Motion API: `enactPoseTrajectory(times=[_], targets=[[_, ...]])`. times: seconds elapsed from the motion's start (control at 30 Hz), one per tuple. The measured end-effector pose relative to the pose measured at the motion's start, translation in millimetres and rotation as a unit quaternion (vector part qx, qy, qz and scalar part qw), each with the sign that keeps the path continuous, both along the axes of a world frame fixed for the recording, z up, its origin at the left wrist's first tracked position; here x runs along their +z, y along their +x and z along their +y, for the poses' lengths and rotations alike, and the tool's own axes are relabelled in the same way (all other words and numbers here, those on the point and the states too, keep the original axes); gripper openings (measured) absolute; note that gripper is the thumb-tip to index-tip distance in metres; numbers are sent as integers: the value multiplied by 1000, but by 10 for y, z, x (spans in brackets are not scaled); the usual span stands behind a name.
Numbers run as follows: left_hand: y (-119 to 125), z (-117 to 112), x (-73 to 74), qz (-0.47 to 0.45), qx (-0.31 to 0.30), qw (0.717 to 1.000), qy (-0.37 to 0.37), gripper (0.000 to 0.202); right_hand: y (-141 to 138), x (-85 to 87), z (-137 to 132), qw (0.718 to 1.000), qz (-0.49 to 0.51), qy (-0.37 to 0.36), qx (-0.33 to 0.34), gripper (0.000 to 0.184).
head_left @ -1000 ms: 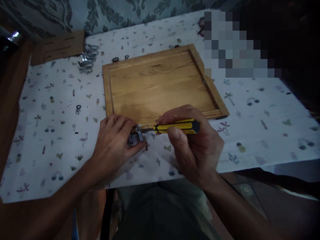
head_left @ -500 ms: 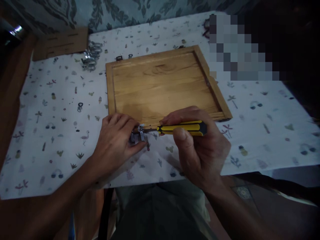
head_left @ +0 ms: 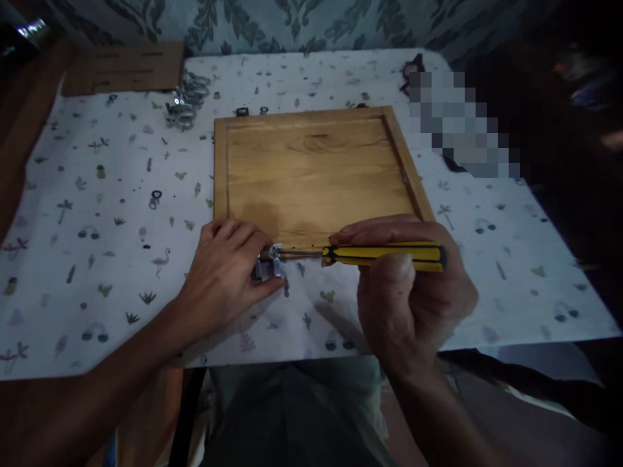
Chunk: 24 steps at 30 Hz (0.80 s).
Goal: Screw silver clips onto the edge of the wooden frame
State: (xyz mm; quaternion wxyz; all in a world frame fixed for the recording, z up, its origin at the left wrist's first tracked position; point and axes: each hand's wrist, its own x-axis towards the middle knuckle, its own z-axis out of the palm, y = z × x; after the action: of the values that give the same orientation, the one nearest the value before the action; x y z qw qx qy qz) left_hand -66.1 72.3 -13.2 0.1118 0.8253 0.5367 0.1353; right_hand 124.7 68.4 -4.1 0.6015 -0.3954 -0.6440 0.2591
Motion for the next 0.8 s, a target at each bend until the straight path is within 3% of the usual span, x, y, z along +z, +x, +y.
enactPoseTrajectory(times=[0.8], targets=[[3,-5,-9,0,-6,1000,2,39,-18,5,20,1000,-17,-2,2,16]])
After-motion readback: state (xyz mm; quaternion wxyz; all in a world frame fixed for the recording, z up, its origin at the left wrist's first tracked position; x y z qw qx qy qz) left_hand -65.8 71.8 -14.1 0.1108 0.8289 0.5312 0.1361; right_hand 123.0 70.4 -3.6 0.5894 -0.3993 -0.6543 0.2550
